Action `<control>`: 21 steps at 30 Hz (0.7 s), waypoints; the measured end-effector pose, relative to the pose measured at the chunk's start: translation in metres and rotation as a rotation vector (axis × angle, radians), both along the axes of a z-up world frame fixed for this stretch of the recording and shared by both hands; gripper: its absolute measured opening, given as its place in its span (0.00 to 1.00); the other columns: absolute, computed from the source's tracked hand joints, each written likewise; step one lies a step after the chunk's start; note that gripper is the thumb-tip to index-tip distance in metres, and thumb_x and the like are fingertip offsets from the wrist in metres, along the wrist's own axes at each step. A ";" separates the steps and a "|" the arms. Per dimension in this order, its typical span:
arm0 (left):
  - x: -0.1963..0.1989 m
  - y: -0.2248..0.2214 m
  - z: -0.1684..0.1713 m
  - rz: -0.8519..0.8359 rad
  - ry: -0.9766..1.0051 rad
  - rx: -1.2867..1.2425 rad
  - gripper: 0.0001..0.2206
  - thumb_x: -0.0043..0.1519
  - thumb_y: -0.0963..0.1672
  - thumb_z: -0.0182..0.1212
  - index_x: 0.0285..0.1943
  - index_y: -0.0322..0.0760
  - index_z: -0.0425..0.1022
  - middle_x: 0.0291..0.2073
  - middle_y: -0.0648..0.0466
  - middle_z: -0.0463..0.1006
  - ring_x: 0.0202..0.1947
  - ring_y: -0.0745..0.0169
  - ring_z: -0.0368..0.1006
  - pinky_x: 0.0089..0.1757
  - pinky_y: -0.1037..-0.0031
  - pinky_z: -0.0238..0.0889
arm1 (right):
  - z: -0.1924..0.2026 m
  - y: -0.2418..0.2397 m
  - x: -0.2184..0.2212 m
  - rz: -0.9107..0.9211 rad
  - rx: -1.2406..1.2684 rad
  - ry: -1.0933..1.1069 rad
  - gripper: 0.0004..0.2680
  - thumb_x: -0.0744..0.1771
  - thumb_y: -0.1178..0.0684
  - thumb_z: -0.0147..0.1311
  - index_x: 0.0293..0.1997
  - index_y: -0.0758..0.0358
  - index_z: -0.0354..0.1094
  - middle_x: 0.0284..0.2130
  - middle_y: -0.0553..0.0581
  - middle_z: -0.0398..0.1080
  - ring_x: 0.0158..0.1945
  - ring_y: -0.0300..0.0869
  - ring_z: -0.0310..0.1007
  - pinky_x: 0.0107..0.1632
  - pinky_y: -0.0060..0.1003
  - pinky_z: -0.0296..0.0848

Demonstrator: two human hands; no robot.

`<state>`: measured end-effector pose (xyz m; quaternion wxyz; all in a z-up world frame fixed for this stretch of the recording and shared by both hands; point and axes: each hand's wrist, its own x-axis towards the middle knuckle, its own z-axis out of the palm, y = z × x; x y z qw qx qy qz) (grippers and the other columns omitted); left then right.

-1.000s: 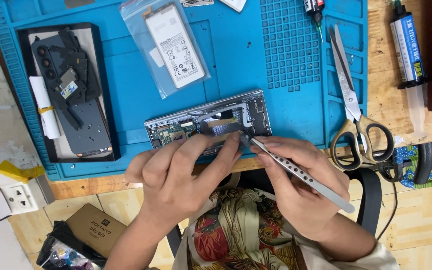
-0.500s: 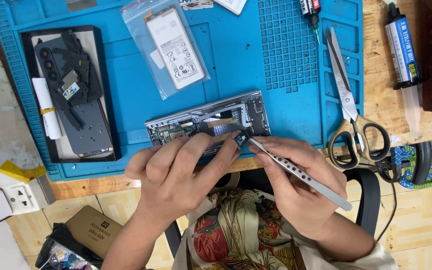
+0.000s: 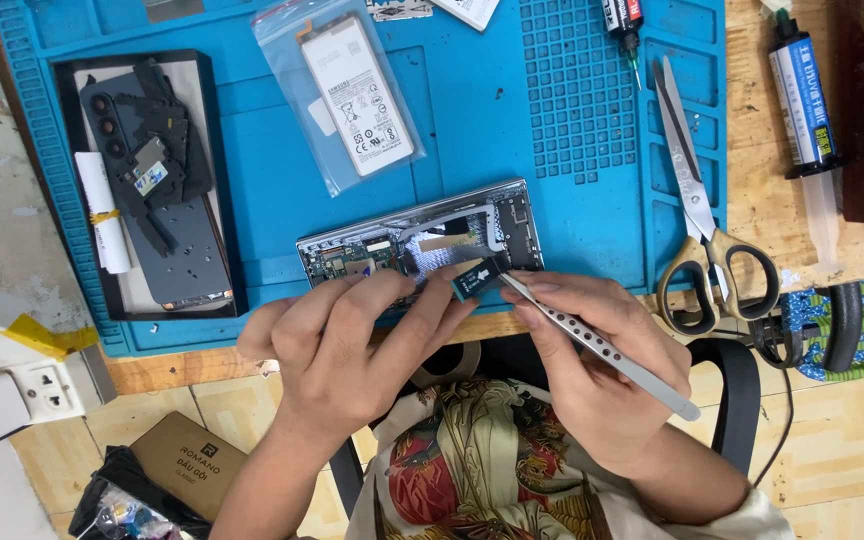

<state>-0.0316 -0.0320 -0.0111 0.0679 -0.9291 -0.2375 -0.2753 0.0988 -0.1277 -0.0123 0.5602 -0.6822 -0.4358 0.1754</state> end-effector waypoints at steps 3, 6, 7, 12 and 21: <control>0.001 0.001 0.001 0.002 -0.005 0.008 0.08 0.56 0.53 0.57 0.35 0.54 0.74 0.30 0.62 0.66 0.35 0.66 0.55 0.41 0.73 0.39 | -0.001 0.000 0.000 0.003 0.025 0.000 0.06 0.58 0.66 0.53 0.32 0.71 0.61 0.29 0.63 0.68 0.35 0.47 0.73 0.41 0.33 0.74; 0.001 0.001 -0.001 -0.009 -0.042 0.005 0.09 0.55 0.52 0.59 0.33 0.51 0.73 0.28 0.61 0.66 0.34 0.65 0.56 0.43 0.72 0.38 | -0.001 0.000 0.000 -0.015 0.009 -0.001 0.06 0.57 0.65 0.53 0.32 0.71 0.62 0.29 0.63 0.68 0.35 0.47 0.72 0.41 0.34 0.74; 0.001 0.001 -0.001 -0.010 -0.061 0.007 0.09 0.54 0.52 0.60 0.32 0.51 0.73 0.27 0.61 0.67 0.33 0.65 0.57 0.43 0.72 0.38 | -0.001 0.000 0.000 -0.016 0.009 -0.003 0.06 0.58 0.65 0.53 0.31 0.71 0.62 0.29 0.63 0.68 0.35 0.47 0.72 0.41 0.34 0.74; -0.001 -0.001 -0.003 -0.006 -0.057 -0.012 0.09 0.55 0.52 0.61 0.34 0.50 0.73 0.29 0.61 0.66 0.34 0.65 0.56 0.44 0.71 0.36 | 0.001 0.000 -0.001 -0.021 0.004 0.013 0.05 0.58 0.65 0.53 0.31 0.72 0.62 0.29 0.63 0.68 0.34 0.47 0.73 0.40 0.33 0.75; -0.001 -0.001 -0.001 -0.021 -0.051 -0.042 0.10 0.54 0.52 0.62 0.35 0.48 0.73 0.30 0.60 0.66 0.34 0.64 0.56 0.42 0.72 0.39 | -0.002 0.000 -0.003 -0.048 0.041 0.041 0.06 0.57 0.65 0.53 0.31 0.72 0.61 0.28 0.64 0.68 0.34 0.47 0.73 0.38 0.33 0.75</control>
